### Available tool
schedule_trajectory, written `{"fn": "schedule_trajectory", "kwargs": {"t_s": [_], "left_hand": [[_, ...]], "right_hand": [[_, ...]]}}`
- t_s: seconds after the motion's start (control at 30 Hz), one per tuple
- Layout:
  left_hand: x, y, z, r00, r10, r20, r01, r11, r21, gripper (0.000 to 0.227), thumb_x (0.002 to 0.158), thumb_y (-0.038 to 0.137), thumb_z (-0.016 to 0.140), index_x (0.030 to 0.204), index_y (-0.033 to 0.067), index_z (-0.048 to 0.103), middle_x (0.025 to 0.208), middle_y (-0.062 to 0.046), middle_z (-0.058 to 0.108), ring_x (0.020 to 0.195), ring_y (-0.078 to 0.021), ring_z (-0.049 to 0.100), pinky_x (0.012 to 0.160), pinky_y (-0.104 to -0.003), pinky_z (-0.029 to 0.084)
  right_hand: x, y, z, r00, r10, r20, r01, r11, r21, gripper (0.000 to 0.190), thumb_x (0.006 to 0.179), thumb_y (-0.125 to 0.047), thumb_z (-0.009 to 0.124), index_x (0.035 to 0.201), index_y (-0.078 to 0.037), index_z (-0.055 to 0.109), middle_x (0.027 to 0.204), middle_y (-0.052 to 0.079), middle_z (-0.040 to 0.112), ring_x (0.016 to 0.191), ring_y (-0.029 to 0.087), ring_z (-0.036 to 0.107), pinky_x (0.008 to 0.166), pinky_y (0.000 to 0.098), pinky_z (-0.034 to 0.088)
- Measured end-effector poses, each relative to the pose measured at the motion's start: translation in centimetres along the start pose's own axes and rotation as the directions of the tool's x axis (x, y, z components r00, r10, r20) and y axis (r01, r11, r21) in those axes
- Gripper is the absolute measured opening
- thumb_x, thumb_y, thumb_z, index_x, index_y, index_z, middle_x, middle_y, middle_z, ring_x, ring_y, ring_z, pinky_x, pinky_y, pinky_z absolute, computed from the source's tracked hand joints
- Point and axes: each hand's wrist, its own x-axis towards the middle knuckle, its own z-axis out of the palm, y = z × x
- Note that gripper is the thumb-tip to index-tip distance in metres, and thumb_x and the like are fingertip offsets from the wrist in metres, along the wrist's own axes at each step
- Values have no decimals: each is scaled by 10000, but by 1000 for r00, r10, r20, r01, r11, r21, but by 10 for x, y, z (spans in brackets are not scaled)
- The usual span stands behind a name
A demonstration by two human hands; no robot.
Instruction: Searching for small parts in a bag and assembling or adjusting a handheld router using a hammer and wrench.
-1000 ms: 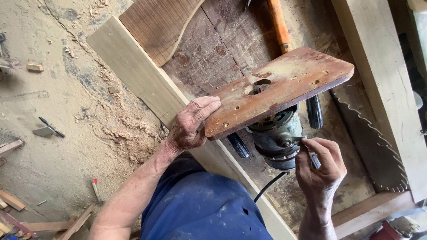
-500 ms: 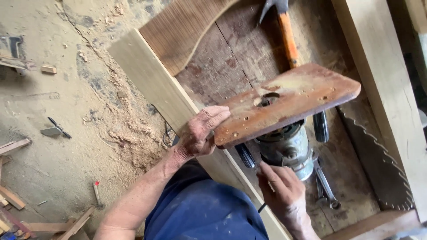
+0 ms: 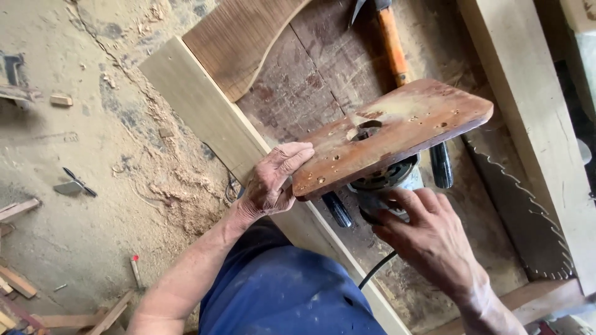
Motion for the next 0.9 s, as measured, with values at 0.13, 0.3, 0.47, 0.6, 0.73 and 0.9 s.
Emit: {"fn": "schedule_trajectory", "kwargs": {"t_s": [0.13, 0.3, 0.47, 0.6, 0.73, 0.9], "left_hand": [[-2, -1, 2, 1000, -10, -2, 10, 1000, 0, 444, 1115, 288, 407, 1379, -41, 543, 1343, -257, 620, 1232, -427, 655, 1073, -507, 580], [-11, -6, 15, 975, -212, -68, 204, 973, -109, 474, 969, 358, 673, 1396, 152, 656, 1291, -132, 671, 1169, -382, 680, 982, -513, 554], [-9, -6, 10, 999, -19, -40, 18, 999, -28, 512, 1103, 369, 417, 1419, -23, 513, 1358, -268, 612, 1241, -439, 653, 1075, -547, 582], [-8, -3, 9, 999, -37, -33, 35, 998, -51, 477, 1066, 301, 535, 1422, -17, 517, 1371, -246, 612, 1258, -415, 641, 1101, -525, 560], [-9, -5, 10, 999, -20, -44, 19, 999, -30, 482, 1035, 275, 586, 1414, -17, 525, 1365, -246, 621, 1249, -411, 648, 1094, -519, 573], [-10, -6, 10, 999, -18, -49, 16, 1000, -26, 599, 813, -111, 452, 1401, -31, 536, 1364, -259, 627, 1253, -433, 648, 1094, -512, 581]], "right_hand": [[6, 20, 14, 948, -162, -274, 194, 977, 94, 396, 869, -390, 827, 1020, -62, 664, 1047, 105, 635, 767, 228, 572, 609, 361, 525], [4, 36, 54, 811, -180, -556, 279, 955, 98, 390, 829, -401, 845, 891, -38, 719, 759, 112, 577, 566, 264, 571, 530, 379, 535], [1, 32, 84, 688, -48, -724, 150, 986, 77, 548, 764, -510, 896, 854, -35, 639, 702, 94, 494, 536, 160, 449, 447, 291, 435], [-13, 12, 104, 621, 229, -750, -79, 970, 232, 540, 691, -471, 955, 890, -78, 643, 821, 104, 578, 649, 196, 545, 557, 314, 495], [-8, 12, 83, 764, 288, -577, -136, 946, 293, 580, 766, -508, 847, 1042, -69, 587, 986, 135, 518, 906, 256, 497, 772, 395, 447], [14, 13, 53, 876, 113, -468, 22, 961, 275, 724, 971, -463, 656, 1534, -90, 393, 1465, 262, 354, 1341, 389, 448, 1021, 571, 559]]}}
